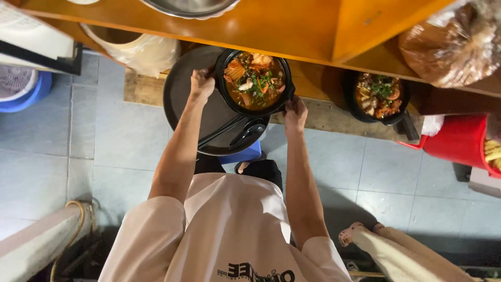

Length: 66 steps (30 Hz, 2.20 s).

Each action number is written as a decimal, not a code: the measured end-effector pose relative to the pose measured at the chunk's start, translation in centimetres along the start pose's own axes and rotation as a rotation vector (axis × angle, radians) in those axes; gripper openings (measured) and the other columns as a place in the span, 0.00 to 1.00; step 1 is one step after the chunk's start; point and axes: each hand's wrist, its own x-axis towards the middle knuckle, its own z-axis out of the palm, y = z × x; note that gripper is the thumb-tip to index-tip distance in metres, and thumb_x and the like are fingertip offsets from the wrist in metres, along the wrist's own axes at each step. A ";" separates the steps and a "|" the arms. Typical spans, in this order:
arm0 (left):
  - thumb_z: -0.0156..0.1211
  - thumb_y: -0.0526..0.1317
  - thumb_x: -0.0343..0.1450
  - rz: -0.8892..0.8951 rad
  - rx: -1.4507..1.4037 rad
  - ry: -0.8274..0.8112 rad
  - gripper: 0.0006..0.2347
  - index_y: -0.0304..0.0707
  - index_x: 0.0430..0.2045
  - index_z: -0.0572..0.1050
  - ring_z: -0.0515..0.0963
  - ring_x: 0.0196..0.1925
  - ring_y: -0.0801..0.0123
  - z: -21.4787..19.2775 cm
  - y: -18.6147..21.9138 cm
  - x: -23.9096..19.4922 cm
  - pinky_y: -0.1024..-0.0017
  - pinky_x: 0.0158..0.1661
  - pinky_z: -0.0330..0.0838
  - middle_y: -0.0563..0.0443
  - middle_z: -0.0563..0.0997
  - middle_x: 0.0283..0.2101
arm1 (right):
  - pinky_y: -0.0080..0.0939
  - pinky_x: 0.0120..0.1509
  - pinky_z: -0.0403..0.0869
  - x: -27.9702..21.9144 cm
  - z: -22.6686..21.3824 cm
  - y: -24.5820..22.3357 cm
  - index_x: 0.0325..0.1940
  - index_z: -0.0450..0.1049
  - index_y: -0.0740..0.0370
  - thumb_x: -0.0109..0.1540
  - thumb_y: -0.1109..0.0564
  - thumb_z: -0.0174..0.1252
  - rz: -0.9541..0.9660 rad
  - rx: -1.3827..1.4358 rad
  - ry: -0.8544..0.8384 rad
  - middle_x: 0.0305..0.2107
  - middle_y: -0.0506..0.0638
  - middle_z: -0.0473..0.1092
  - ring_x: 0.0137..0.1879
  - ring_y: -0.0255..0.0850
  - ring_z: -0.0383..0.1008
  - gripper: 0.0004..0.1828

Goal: Preparing a serving tray with food bowls and utensils in a restaurant kitchen.

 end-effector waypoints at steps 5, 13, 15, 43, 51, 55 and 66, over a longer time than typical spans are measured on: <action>0.58 0.29 0.69 0.157 0.059 0.082 0.13 0.32 0.46 0.82 0.82 0.34 0.69 -5.1 -2.6 0.9 0.69 0.35 0.75 0.44 0.86 0.36 | 0.36 0.31 0.65 0.5 4.9 0.6 0.54 0.73 0.69 0.67 0.67 0.50 0.079 -0.043 -0.103 0.32 0.47 0.71 0.30 0.32 0.65 0.12; 0.61 0.35 0.73 0.075 -0.086 0.042 0.11 0.37 0.48 0.81 0.83 0.35 0.72 -9.5 -4.4 2.3 0.73 0.36 0.77 0.47 0.87 0.39 | 0.40 0.30 0.66 2.0 9.1 4.9 0.54 0.72 0.71 0.65 0.70 0.50 0.140 -0.098 -0.138 0.30 0.50 0.68 0.28 0.36 0.64 0.13; 0.62 0.34 0.72 0.162 -0.032 0.086 0.11 0.36 0.49 0.81 0.83 0.36 0.73 -9.4 -6.4 3.8 0.74 0.38 0.77 0.46 0.87 0.38 | 0.41 0.29 0.67 2.3 9.8 5.0 0.54 0.72 0.70 0.64 0.70 0.50 0.113 -0.180 -0.120 0.30 0.49 0.68 0.27 0.36 0.65 0.14; 0.56 0.34 0.75 0.071 -0.268 0.005 0.14 0.26 0.54 0.73 0.85 0.33 0.68 -8.0 -8.3 2.4 0.71 0.34 0.85 0.39 0.84 0.43 | 0.39 0.41 0.79 1.5 8.8 2.8 0.63 0.72 0.64 0.67 0.62 0.48 0.127 -0.647 -0.049 0.47 0.54 0.79 0.39 0.40 0.80 0.20; 0.54 0.33 0.75 -0.021 -0.203 0.017 0.13 0.26 0.51 0.78 0.84 0.36 0.67 -5.5 -11.7 -6.1 0.72 0.37 0.82 0.37 0.86 0.41 | 0.41 0.51 0.83 2.0 2.9 6.4 0.63 0.70 0.68 0.68 0.61 0.55 -0.103 -0.389 -0.267 0.50 0.57 0.77 0.52 0.44 0.82 0.19; 0.50 0.41 0.78 0.087 -0.573 -0.182 0.20 0.30 0.63 0.68 0.83 0.47 0.61 -4.8 -14.9 -4.8 0.64 0.46 0.82 0.38 0.80 0.57 | 0.40 0.50 0.84 1.1 3.3 6.4 0.63 0.70 0.68 0.69 0.60 0.54 -0.066 -0.327 -0.294 0.51 0.56 0.77 0.52 0.43 0.81 0.19; 0.40 0.58 0.77 -0.032 -0.705 -0.332 0.31 0.47 0.75 0.46 0.68 0.69 0.54 -5.1 -12.8 -5.6 0.52 0.63 0.64 0.48 0.51 0.77 | 0.41 0.68 0.71 1.8 3.2 12.9 0.72 0.62 0.68 0.64 0.63 0.55 -0.007 -0.119 -0.325 0.62 0.59 0.69 0.65 0.43 0.72 0.30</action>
